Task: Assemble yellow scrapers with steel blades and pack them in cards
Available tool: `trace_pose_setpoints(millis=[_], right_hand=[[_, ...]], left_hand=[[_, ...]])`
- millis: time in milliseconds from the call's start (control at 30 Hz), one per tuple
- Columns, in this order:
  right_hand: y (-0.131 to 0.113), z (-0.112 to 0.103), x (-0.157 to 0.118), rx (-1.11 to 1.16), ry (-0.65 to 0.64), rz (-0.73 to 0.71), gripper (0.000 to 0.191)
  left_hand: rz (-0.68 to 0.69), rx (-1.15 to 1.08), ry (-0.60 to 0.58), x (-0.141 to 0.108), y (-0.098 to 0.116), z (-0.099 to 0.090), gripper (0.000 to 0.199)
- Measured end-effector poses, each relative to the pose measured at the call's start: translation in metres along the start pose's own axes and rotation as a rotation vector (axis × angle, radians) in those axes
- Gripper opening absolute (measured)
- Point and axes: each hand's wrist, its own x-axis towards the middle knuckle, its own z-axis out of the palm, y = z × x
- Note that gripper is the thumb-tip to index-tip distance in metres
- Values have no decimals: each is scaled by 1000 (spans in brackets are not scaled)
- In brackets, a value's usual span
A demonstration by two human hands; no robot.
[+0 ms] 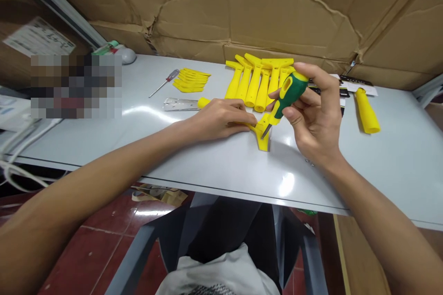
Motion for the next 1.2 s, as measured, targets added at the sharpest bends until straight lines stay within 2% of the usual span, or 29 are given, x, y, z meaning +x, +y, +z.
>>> trace_pose_setpoints(millis=[167, 367, 533, 700, 833, 1033, 1200], right_hand=[[-1, -7, 1, 65, -68, 28, 64], [-3, -23, 8, 178, -238, 183, 56], [0, -27, 8, 229, -301, 194, 63], [-1, -23, 10, 248, -308, 147, 67], [-3, -22, 11, 198, -256, 126, 74], [-10, -11, 5, -48, 6, 10, 86], [-12, 2, 0, -127, 109, -3, 85]], left_hand=[[-9, -12, -8, 0, -1, 1, 19], [-18, -22, 19, 0, -2, 6, 20], [-26, -40, 26, 1, -1, 10, 24], [-45, -48, -9, 1, 3, 5, 26], [-46, -5, -38, 3, 7, 3, 24], [-50, 123, -25, 1, 16, 3, 19], [-74, 195, -29, 1, 22, 1, 11]])
